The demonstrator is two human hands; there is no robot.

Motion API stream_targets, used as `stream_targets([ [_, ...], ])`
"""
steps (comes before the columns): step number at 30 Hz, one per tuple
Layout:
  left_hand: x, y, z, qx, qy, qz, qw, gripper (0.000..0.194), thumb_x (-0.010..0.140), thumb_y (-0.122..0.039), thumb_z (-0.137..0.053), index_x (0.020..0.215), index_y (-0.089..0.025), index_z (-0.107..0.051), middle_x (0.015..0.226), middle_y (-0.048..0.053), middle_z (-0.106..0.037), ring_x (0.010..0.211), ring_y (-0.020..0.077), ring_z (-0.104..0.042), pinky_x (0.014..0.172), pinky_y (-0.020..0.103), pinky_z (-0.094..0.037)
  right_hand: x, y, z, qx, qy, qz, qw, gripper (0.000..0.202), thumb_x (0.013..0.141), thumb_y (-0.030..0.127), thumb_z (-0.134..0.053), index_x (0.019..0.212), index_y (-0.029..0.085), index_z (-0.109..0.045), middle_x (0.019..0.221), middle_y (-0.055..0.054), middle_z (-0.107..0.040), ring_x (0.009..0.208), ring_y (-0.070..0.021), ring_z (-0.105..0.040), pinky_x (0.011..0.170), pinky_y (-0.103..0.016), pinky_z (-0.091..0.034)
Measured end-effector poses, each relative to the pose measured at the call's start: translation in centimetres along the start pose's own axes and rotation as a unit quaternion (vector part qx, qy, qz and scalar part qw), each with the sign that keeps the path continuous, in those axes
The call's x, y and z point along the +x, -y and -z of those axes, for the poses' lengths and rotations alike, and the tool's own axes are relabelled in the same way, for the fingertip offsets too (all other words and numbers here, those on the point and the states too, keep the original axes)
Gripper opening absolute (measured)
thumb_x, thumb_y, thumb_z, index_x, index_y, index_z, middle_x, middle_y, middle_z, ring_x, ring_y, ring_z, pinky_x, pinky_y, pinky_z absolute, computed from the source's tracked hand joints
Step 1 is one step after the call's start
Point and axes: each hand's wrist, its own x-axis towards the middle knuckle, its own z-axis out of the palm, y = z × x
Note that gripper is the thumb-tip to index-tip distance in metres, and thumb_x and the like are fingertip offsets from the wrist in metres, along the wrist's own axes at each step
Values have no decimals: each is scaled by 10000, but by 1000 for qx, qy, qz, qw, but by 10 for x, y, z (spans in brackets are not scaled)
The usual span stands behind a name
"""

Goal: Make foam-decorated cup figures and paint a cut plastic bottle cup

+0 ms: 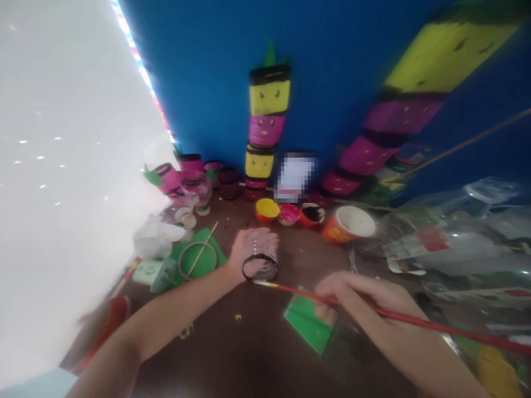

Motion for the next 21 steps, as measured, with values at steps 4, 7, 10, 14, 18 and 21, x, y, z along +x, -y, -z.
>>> stream_targets([
  [4,1,0,2,-5,-1,5,1000,256,761,-292,-491,795,-96,-653,761,115,-700,754,224,-662,746,349,-496,-1,-1,1,-7,2,-5,1000,357,853,388,-430,599,238,-631,550,7,-645,526,-126,-613,495,-203,-476],
  [7,1,0,2,-2,2,5,1000,254,763,-292,-487,785,-100,-653,761,111,-699,754,220,-662,738,343,-500,0,-2,2,-16,5,-5,1000,361,850,392,-428,598,239,-636,548,7,-645,528,-127,-611,494,-204,-472],
  [10,1,0,3,9,-1,3,1000,256,769,-290,-480,776,-104,-655,763,112,-702,747,217,-665,727,336,-504,0,-2,3,-26,8,-17,999,362,845,398,-431,595,232,-634,546,0,-643,525,-135,-607,495,-219,-471],
  [14,0,0,2,27,1,10,1000,250,790,-283,-474,774,-112,-655,770,113,-706,744,213,-670,721,331,-508,0,-1,5,-28,11,-43,999,354,838,396,-448,591,218,-628,544,-7,-637,523,-140,-601,507,-227,-474],
  [18,-2,0,0,36,9,14,999,273,834,-290,-454,786,-110,-652,770,122,-706,739,210,-674,721,333,-512,-3,-2,6,-25,6,-49,998,342,832,412,-466,606,220,-636,554,-2,-637,531,-135,-605,510,-213,-476],
  [21,-5,0,-3,41,10,16,999,276,854,-298,-453,799,-111,-648,793,125,-707,744,205,-675,726,329,-514,-7,-3,12,-27,-19,-42,999,355,832,435,-472,599,223,-635,564,-8,-642,535,-145,-617,507,-212,-485],
])
